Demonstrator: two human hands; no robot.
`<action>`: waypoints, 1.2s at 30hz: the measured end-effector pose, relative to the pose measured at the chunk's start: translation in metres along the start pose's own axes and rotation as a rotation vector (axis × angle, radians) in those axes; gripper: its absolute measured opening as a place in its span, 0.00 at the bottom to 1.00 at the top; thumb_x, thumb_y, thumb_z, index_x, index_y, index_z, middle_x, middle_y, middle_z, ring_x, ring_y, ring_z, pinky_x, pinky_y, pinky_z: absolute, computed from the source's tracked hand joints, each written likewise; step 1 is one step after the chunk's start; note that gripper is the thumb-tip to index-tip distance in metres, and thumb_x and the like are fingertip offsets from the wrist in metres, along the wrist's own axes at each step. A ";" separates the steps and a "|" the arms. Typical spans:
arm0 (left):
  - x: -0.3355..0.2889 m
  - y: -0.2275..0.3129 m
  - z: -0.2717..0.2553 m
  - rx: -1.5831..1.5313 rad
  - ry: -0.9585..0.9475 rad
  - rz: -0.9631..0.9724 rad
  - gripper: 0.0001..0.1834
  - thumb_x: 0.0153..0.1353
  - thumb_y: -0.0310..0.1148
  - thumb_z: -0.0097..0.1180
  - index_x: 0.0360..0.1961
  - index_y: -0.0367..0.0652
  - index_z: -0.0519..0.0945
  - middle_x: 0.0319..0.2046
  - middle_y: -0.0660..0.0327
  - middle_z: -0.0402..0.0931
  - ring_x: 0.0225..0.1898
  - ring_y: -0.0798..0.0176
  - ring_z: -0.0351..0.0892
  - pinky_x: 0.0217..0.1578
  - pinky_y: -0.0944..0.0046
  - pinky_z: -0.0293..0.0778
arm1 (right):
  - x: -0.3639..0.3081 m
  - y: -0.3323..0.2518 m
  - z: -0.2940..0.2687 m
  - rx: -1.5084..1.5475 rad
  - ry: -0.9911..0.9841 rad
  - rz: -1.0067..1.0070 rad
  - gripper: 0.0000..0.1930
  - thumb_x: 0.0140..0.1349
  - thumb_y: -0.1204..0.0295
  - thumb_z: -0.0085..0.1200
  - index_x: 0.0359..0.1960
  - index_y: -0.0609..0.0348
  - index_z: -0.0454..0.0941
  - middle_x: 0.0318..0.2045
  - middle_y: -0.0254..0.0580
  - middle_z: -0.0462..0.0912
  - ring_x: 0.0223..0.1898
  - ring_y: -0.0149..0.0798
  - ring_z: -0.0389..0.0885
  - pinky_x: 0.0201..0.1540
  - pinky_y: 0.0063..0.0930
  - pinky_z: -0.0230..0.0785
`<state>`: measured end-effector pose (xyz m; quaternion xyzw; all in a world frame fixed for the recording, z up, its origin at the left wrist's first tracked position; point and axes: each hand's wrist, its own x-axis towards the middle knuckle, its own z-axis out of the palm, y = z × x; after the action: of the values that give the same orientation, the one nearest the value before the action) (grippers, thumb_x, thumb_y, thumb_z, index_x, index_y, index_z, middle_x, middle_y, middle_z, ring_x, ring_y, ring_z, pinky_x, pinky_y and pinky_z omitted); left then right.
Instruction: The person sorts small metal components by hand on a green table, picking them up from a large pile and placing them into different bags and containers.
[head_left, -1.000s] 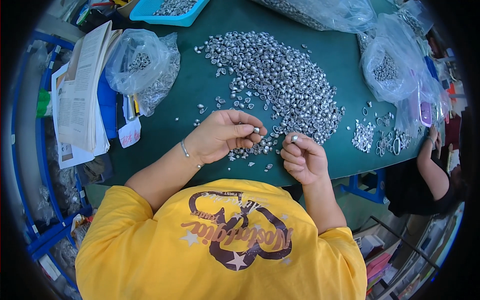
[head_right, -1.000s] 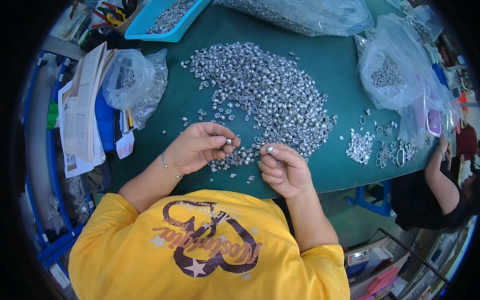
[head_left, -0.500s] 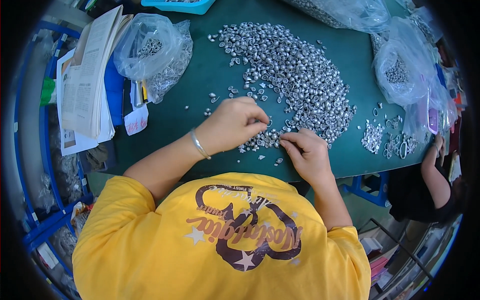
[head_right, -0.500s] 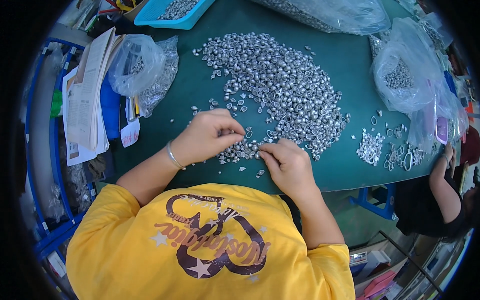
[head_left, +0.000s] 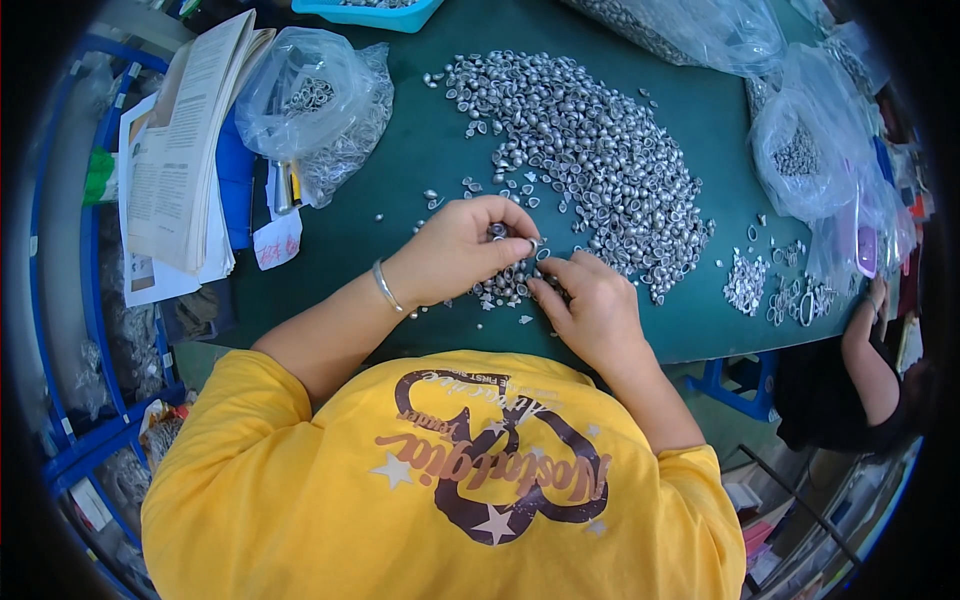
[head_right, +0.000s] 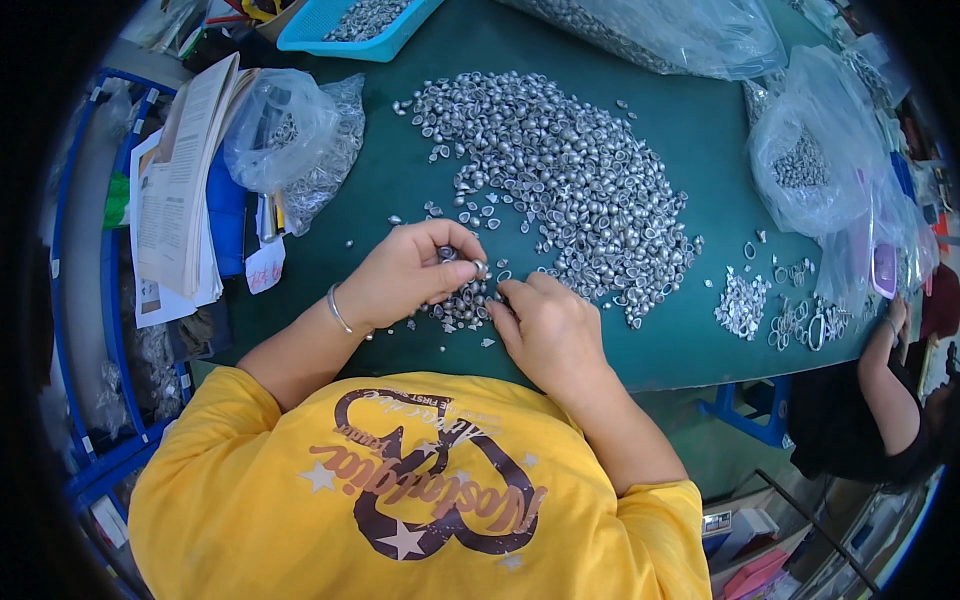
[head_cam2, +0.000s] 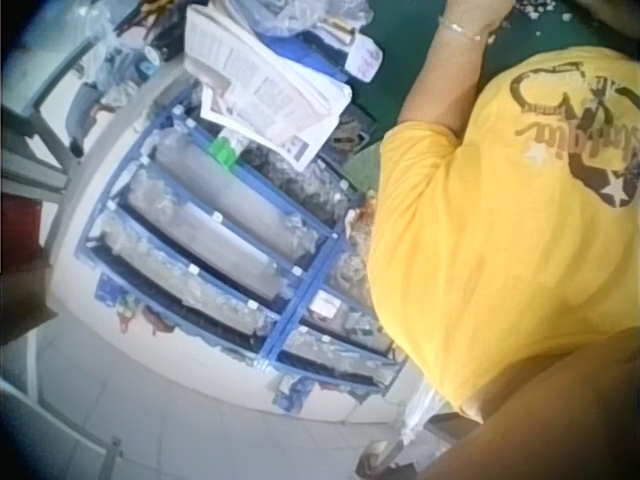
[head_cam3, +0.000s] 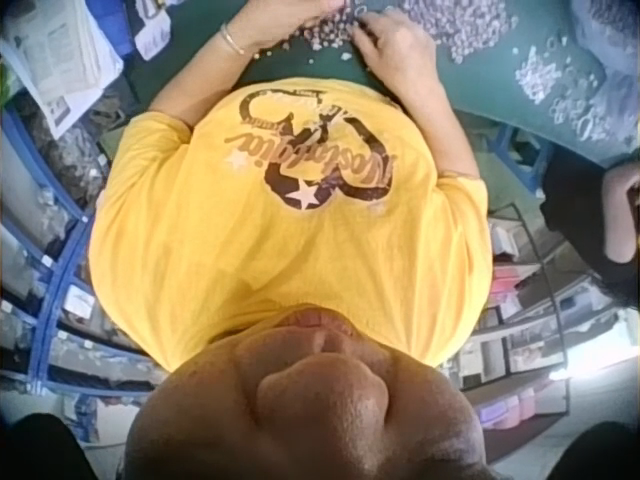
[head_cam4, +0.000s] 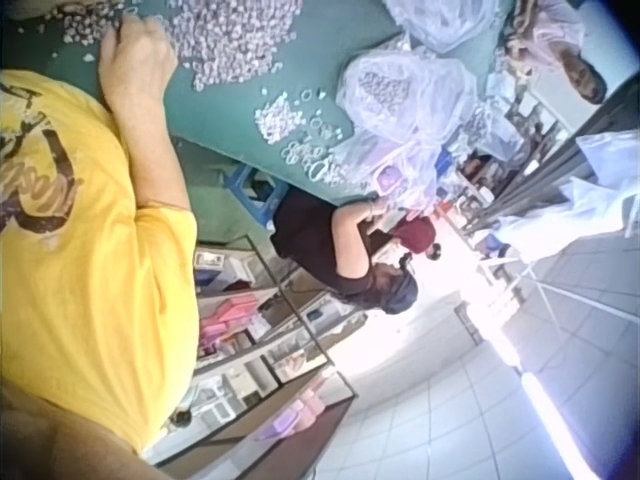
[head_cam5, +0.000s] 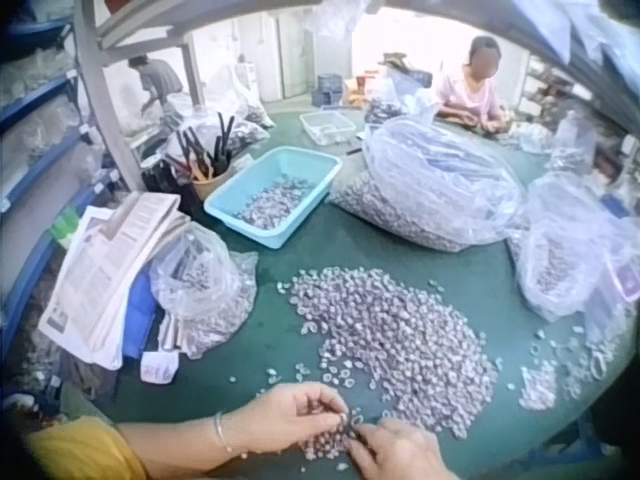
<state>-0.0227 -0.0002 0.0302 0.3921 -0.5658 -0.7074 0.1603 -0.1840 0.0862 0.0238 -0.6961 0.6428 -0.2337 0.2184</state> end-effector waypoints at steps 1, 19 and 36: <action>-0.001 -0.002 -0.004 -0.194 -0.018 -0.021 0.04 0.56 0.22 0.48 0.34 0.37 0.73 0.31 0.59 0.74 0.25 0.74 0.70 0.21 0.77 0.67 | 0.001 -0.002 0.001 -0.025 -0.013 -0.012 0.06 0.49 0.70 0.55 0.26 0.57 0.76 0.21 0.41 0.73 0.25 0.44 0.75 0.25 0.34 0.68; -0.006 -0.026 -0.040 -0.798 0.041 -0.022 0.08 0.55 0.25 0.49 0.36 0.35 0.74 0.31 0.59 0.75 0.29 0.72 0.73 0.28 0.78 0.69 | 0.007 0.002 -0.004 -0.045 -0.061 -0.115 0.04 0.48 0.76 0.54 0.25 0.59 0.71 0.24 0.45 0.69 0.27 0.48 0.73 0.29 0.36 0.67; 0.021 -0.011 -0.021 0.514 0.272 0.384 0.02 0.51 0.25 0.55 0.26 0.38 0.76 0.26 0.60 0.72 0.24 0.68 0.72 0.25 0.70 0.69 | 0.021 0.021 -0.015 2.048 -0.383 0.572 0.07 0.57 0.79 0.39 0.36 0.64 0.68 0.25 0.45 0.68 0.20 0.31 0.62 0.18 0.18 0.56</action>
<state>-0.0183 -0.0257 0.0109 0.3965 -0.7624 -0.4400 0.2605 -0.2086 0.0635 0.0240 -0.0318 0.2359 -0.4876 0.8400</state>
